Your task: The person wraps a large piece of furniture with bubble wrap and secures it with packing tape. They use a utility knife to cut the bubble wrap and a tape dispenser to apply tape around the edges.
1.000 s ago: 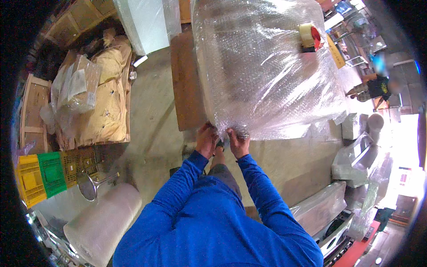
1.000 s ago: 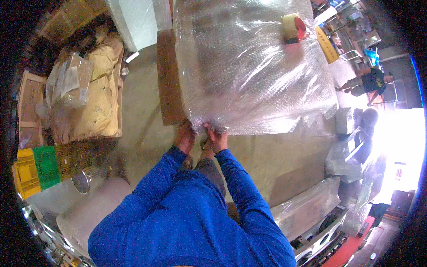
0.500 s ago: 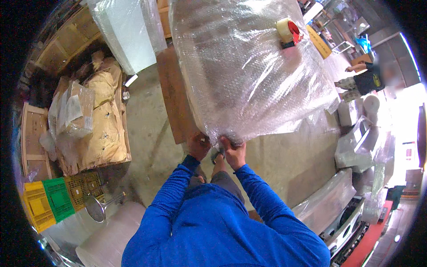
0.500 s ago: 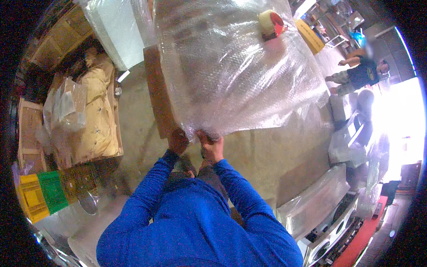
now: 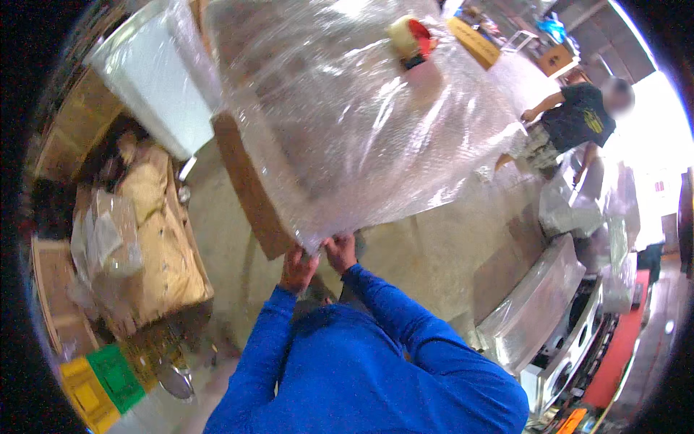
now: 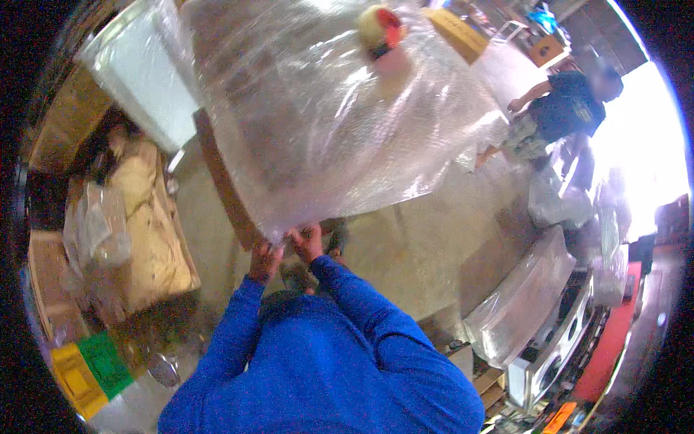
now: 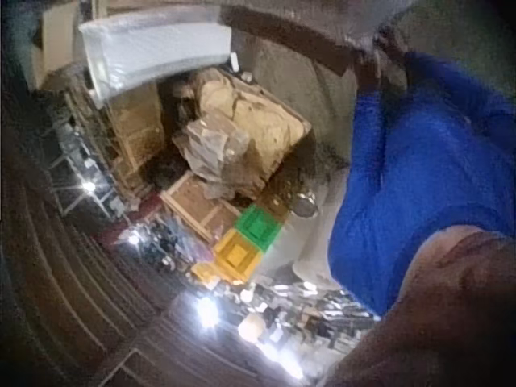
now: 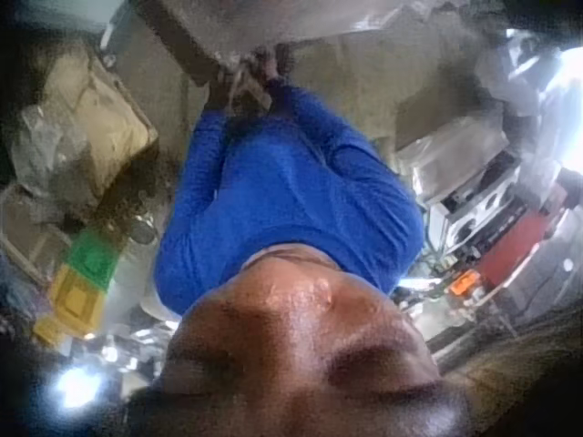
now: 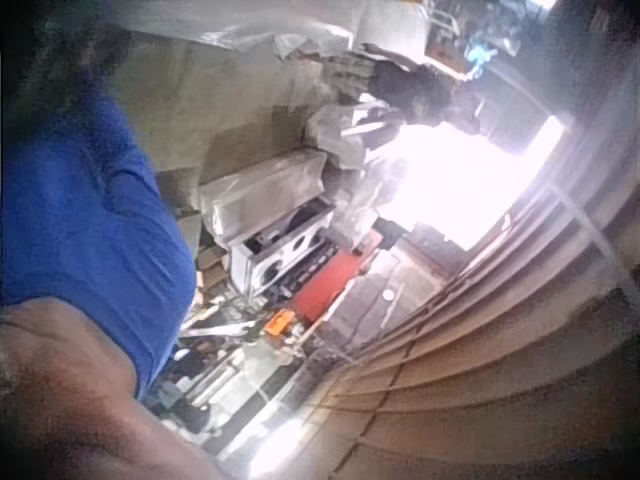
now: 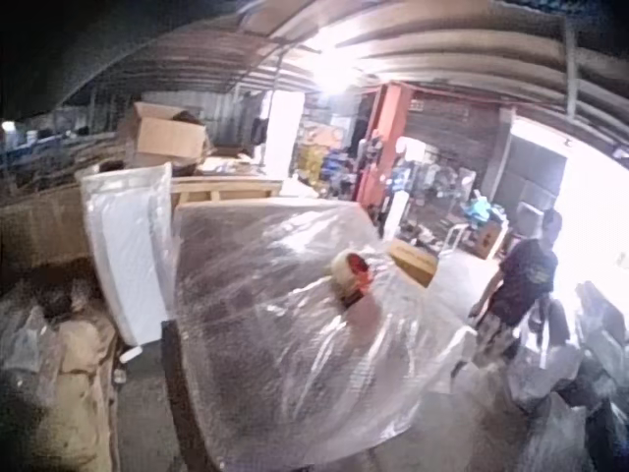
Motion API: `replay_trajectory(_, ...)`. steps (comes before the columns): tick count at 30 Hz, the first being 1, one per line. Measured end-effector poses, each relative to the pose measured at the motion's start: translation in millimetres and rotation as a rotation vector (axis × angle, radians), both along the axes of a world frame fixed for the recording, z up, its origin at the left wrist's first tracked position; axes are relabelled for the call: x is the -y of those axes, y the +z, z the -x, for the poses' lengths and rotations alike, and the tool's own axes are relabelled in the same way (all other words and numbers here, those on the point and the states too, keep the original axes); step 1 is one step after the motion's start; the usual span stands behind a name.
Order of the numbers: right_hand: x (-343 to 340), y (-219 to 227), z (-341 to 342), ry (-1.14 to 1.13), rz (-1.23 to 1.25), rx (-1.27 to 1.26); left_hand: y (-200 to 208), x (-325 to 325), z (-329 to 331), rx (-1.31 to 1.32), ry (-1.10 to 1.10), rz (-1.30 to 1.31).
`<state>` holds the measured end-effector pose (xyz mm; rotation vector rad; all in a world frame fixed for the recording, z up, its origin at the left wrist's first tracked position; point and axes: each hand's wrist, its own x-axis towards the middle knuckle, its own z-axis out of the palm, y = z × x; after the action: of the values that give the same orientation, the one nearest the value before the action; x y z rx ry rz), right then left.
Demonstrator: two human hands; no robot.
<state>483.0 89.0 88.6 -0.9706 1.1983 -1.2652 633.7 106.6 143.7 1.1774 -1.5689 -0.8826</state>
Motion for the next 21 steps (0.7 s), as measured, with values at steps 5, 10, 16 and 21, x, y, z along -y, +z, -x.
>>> replay_trajectory(5, 6.1, -15.3, 14.6, 0.134, 0.071, -0.412, 43.3, 5.9, 16.1, -0.086, 0.024, -0.44)
replay_trajectory(10, 16.3, 103.0, 84.0, 0.736, -0.004, -0.073, 32.1, 1.3, 18.1, 0.018, 0.198, -0.254)
replay_trajectory(16, 184.8, 292.1, 236.3, 0.508, 0.298, -0.881, 10.2, -14.0, 8.4, -0.338, 0.303, -0.316)
replay_trajectory(21, 378.3, 303.8, 273.2, 0.024, 0.687, -1.507, -4.2, -15.4, 5.6, -0.158, 0.239, -0.33)
